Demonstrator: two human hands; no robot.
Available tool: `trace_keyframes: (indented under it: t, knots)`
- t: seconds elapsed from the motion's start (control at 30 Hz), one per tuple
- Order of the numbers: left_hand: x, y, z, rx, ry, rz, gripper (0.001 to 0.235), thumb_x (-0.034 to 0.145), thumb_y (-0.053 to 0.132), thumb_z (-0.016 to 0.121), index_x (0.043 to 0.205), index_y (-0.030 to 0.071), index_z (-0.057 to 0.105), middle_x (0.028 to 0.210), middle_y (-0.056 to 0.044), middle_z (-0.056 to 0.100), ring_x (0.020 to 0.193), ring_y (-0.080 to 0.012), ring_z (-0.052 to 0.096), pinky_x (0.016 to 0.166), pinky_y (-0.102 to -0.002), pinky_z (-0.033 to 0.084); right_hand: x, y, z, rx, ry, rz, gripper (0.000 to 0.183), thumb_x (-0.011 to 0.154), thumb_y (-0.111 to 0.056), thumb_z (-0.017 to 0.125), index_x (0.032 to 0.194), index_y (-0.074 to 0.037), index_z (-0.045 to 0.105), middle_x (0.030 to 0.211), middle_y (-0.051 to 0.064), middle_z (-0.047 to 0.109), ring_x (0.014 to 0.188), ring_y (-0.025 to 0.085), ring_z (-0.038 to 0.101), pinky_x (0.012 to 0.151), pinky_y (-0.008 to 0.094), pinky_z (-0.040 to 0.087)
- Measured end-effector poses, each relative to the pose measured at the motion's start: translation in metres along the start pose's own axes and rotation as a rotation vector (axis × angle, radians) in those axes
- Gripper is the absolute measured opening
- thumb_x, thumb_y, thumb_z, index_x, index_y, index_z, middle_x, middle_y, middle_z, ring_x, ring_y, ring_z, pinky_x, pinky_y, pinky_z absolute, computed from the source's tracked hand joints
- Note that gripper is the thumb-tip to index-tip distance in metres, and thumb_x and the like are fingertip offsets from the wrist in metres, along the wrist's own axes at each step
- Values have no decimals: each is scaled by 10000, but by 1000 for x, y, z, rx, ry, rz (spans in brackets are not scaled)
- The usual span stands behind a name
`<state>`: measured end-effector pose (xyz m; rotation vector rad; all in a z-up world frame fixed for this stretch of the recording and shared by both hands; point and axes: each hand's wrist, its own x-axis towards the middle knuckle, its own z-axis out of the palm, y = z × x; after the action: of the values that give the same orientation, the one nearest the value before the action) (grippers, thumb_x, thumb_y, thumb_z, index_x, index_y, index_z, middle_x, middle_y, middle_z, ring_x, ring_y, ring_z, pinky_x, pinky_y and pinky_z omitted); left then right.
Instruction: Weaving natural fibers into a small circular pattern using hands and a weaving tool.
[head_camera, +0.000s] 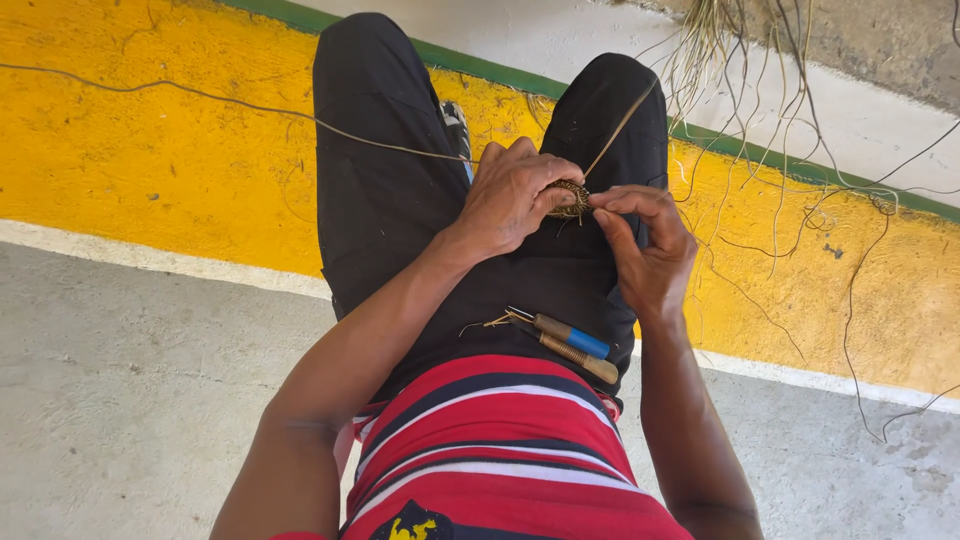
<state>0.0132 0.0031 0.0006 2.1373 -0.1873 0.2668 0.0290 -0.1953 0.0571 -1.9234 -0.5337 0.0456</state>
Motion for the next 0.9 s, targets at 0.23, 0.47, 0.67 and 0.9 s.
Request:
trace_keyframes:
  t: [0.23, 0.47, 0.67, 0.9]
  knots:
    - [0, 3, 2, 20, 43, 12, 267, 882, 299, 786, 1127, 217, 719, 1001, 90, 753, 884, -152, 560, 821, -366, 351, 3, 8, 4, -156, -15, -53, 146, 969, 32, 775, 1047, -28, 667, 1101, 70, 740, 1137, 175, 687, 1039, 321, 541]
    - [-3, 5, 1, 31, 79, 65, 318, 879, 238, 785, 1183, 196, 703, 1029, 84, 742, 917, -156, 570, 817, -368, 352, 3, 8, 8, -112, 24, 19, 140, 994, 26, 762, 1069, -24, 655, 1121, 68, 746, 1078, 143, 700, 975, 286, 549]
    - [-5, 3, 4, 49, 82, 71, 359, 904, 240, 775, 1244, 193, 671, 1020, 70, 737, 922, -162, 571, 816, -373, 355, 5, 0, 16, -305, 20, -228, 210, 944, 46, 806, 1013, -54, 634, 1074, 89, 720, 1004, 216, 667, 907, 331, 527]
    - [-8, -3, 2, 35, 28, 107, 391, 938, 169, 723, 1319, 174, 634, 1069, 44, 727, 962, -169, 575, 829, -369, 360, 10, -3, 11, -478, -53, -332, 242, 873, 48, 823, 993, -60, 642, 1104, 107, 700, 1007, 285, 657, 891, 386, 513]
